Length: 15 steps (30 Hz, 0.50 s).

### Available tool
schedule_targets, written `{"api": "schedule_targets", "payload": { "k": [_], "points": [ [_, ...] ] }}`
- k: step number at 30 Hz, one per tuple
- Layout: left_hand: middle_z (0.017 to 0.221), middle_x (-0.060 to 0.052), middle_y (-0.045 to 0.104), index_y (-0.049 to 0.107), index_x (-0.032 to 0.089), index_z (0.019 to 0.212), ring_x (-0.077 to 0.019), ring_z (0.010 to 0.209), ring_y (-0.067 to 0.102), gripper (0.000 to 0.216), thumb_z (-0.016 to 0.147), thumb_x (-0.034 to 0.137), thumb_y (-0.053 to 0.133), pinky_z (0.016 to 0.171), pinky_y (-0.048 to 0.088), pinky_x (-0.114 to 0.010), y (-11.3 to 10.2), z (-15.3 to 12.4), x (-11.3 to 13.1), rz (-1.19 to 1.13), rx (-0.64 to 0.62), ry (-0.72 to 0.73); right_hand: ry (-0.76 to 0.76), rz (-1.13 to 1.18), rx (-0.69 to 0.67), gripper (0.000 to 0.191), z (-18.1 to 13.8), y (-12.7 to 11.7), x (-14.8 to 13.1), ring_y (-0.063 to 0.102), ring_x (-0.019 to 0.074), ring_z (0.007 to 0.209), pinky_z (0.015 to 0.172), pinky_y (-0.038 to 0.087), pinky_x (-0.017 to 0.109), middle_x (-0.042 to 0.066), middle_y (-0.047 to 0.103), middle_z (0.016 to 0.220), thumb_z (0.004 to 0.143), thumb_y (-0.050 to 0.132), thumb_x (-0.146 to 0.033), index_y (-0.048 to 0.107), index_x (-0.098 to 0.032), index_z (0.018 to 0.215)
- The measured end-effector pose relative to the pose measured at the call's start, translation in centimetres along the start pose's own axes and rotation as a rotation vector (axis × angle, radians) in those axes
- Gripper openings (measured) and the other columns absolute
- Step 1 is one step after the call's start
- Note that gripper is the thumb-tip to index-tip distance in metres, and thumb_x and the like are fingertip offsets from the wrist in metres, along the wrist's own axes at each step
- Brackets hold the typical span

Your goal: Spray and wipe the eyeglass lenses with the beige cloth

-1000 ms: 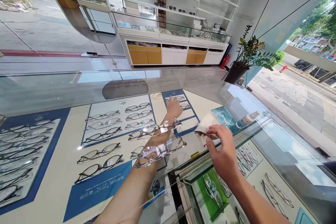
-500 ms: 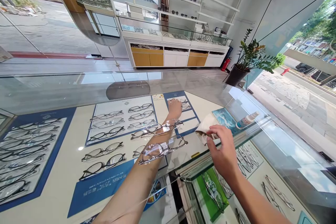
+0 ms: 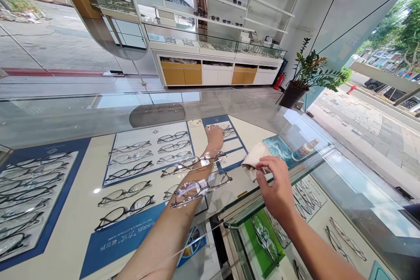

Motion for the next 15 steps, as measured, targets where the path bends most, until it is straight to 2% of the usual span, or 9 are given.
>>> {"api": "schedule_targets", "payload": {
  "k": [4, 9, 11, 15],
  "points": [
    [0.124, -0.013, 0.069, 0.073, 0.015, 0.104, -0.0306, 0.134, 0.038, 0.023, 0.105, 0.015, 0.050, 0.117, 0.020, -0.056, -1.3, -0.4, 0.3, 0.043, 0.067, -0.069, 0.011, -0.008, 0.007, 0.015, 0.3, 0.1, 0.7, 0.061, 0.0314, 0.121, 0.103, 0.050, 0.053, 0.009, 0.073, 0.118, 0.095, 0.060, -0.019, 0.068, -0.028, 0.103],
    [0.130, -0.014, 0.072, 0.074, 0.021, 0.105, -0.0359, 0.144, 0.042, 0.022, 0.104, 0.021, 0.052, 0.116, 0.022, -0.060, -3.8, -1.3, 2.0, 0.040, 0.152, -0.072, -0.065, -0.029, -0.017, 0.019, 0.6, 0.2, 0.7, 0.061, 0.0323, 0.122, 0.106, 0.048, 0.054, 0.010, 0.072, 0.120, 0.091, 0.063, -0.020, 0.067, -0.027, 0.108],
    [0.131, -0.013, 0.073, 0.074, 0.023, 0.105, -0.0354, 0.145, 0.043, 0.020, 0.103, 0.022, 0.055, 0.116, 0.023, -0.060, -4.9, -2.2, 2.8, 0.034, 0.149, -0.042, -0.086, -0.042, -0.031, 0.021, 0.7, 0.2, 0.4, 0.061, 0.0327, 0.123, 0.108, 0.046, 0.054, 0.010, 0.071, 0.122, 0.090, 0.065, -0.022, 0.067, -0.026, 0.111],
    [0.134, -0.011, 0.072, 0.074, 0.023, 0.106, -0.0348, 0.150, 0.040, 0.018, 0.102, 0.023, 0.057, 0.120, 0.019, -0.060, -7.1, -4.9, 4.0, 0.023, 0.068, 0.015, -0.103, -0.008, -0.033, 0.022, 0.7, 0.1, 0.0, 0.060, 0.0319, 0.122, 0.107, 0.046, 0.052, 0.010, 0.071, 0.123, 0.092, 0.064, -0.026, 0.065, -0.025, 0.114]
  ]
}}
Point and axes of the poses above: each hand's wrist, its own z-axis towards the middle knuckle, its own y-axis out of the palm, x = y × z, the point moved 2 cm from there along z, towards the middle knuckle
